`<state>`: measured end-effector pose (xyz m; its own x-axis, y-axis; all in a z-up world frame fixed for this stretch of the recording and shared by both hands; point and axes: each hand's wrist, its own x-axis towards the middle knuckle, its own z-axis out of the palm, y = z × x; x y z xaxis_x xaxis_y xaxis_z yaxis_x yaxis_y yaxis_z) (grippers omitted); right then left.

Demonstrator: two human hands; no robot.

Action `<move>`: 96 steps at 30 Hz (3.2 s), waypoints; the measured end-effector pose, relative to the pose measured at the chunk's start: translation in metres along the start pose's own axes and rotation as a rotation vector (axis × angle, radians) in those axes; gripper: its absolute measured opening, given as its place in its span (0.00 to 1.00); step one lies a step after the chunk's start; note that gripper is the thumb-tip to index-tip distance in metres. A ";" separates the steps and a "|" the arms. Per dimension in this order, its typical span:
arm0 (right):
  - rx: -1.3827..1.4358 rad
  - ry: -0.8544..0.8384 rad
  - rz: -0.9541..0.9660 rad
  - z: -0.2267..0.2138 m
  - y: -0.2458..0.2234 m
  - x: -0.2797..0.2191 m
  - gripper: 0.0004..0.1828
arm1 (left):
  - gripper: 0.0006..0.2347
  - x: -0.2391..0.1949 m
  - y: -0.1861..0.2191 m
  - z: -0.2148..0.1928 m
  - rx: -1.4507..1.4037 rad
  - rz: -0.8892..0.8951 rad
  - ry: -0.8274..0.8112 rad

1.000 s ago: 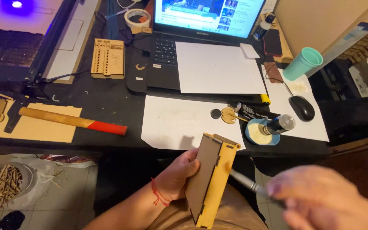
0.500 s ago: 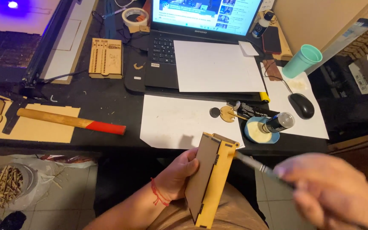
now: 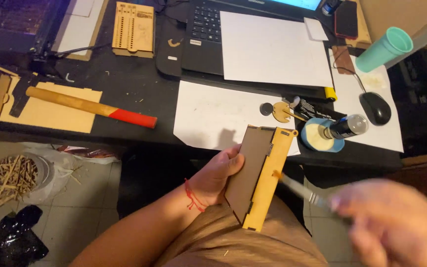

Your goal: Applying varnish or glue to the exterior of a small laser-cut wooden box using a paintbrush.

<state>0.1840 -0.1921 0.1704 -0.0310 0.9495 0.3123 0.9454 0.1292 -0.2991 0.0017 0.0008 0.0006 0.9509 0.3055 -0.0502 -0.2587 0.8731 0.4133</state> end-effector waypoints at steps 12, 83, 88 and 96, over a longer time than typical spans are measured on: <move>0.067 -0.247 -0.211 0.017 0.015 -0.026 0.13 | 0.30 0.001 0.003 -0.001 0.070 0.039 0.005; 0.120 0.129 -0.113 -0.003 -0.017 0.027 0.06 | 0.30 -0.003 0.000 -0.001 -0.082 -0.009 -0.073; 0.338 -0.023 -0.138 0.011 -0.023 0.019 0.05 | 0.31 -0.002 -0.004 -0.004 -0.020 -0.009 -0.047; 0.044 -0.170 -0.379 0.032 0.005 -0.017 0.15 | 0.31 -0.003 0.002 -0.001 -0.018 0.065 -0.050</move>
<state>0.1792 -0.1985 0.1351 -0.4311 0.8653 0.2556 0.8418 0.4877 -0.2313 -0.0018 0.0024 0.0003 0.9392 0.3426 0.0213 -0.3224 0.8591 0.3974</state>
